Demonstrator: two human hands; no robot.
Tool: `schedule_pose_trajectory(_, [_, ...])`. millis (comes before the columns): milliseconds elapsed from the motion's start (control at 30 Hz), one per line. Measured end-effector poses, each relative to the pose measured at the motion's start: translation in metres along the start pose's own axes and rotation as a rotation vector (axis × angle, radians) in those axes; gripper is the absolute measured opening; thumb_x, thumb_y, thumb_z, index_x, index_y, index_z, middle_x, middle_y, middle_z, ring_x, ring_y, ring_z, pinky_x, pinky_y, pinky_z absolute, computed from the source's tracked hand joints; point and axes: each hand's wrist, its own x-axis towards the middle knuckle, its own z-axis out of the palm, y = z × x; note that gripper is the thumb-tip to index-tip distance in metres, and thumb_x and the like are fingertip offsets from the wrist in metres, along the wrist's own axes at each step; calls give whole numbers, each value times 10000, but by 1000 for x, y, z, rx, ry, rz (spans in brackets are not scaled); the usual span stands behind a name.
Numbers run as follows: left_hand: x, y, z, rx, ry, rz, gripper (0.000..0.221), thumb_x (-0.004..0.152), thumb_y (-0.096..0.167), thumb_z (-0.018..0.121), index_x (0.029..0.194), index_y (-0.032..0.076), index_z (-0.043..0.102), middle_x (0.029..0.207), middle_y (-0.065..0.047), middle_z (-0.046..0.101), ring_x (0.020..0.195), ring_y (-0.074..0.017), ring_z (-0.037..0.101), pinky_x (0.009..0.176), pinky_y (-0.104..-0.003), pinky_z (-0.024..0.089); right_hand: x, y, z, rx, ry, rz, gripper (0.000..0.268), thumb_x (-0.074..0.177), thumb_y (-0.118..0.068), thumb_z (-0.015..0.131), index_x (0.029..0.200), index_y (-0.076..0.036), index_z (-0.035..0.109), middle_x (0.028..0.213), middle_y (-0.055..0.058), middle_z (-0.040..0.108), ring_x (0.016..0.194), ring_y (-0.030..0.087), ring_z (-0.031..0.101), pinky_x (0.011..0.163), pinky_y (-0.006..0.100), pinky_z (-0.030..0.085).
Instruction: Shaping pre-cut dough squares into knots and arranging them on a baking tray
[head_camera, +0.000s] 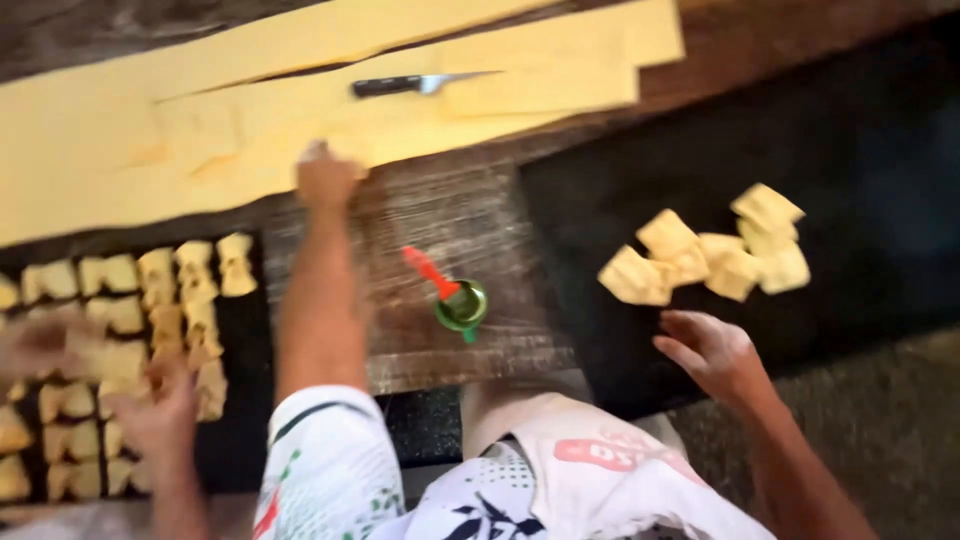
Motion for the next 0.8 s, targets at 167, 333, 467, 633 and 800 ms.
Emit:
schedule_pose_trajectory(167, [-120,65,-172,-356,-4,115,444,777,421,889,1070,143,704,927,-134,660,900,-324,624,765,-441,471,-2,15,-22,88,101,-119,369,817,-274,855,1150,-132,788,967,93,811,913,292,774,798,392,623])
schedule_pose_trajectory(333, [-324,209,-260,-385,-28,263,411,782,426,934,1082,236,727,947,-33,715,885,-238,721,714,-366,543,0,15,-43,259,68,-248,272,821,-260,845,1068,-147,824,898,74,817,879,277,788,758,376,626])
schedule_pose_trajectory(467, [-478,310,-190,-858,-707,307,672,699,77,916,1315,53,650,933,-191,758,823,-244,718,730,-356,611,-13,-2,-50,572,-139,-334,543,792,-301,852,1277,-91,724,1010,181,785,935,321,771,767,465,624])
schedule_pose_trajectory(633, [-532,368,-114,-761,-815,249,738,837,250,820,1496,172,497,885,-84,783,785,-188,727,689,-351,601,16,70,-59,514,-293,-149,403,753,-362,869,1119,-200,819,877,71,768,748,165,721,607,338,607])
schedule_pose_trajectory(800, [-534,407,-18,-1157,-865,13,611,910,87,772,1464,84,513,1065,-124,713,876,-157,712,700,-253,643,42,116,-106,800,-232,249,447,720,-151,908,1138,-42,791,777,237,711,537,250,736,441,340,625])
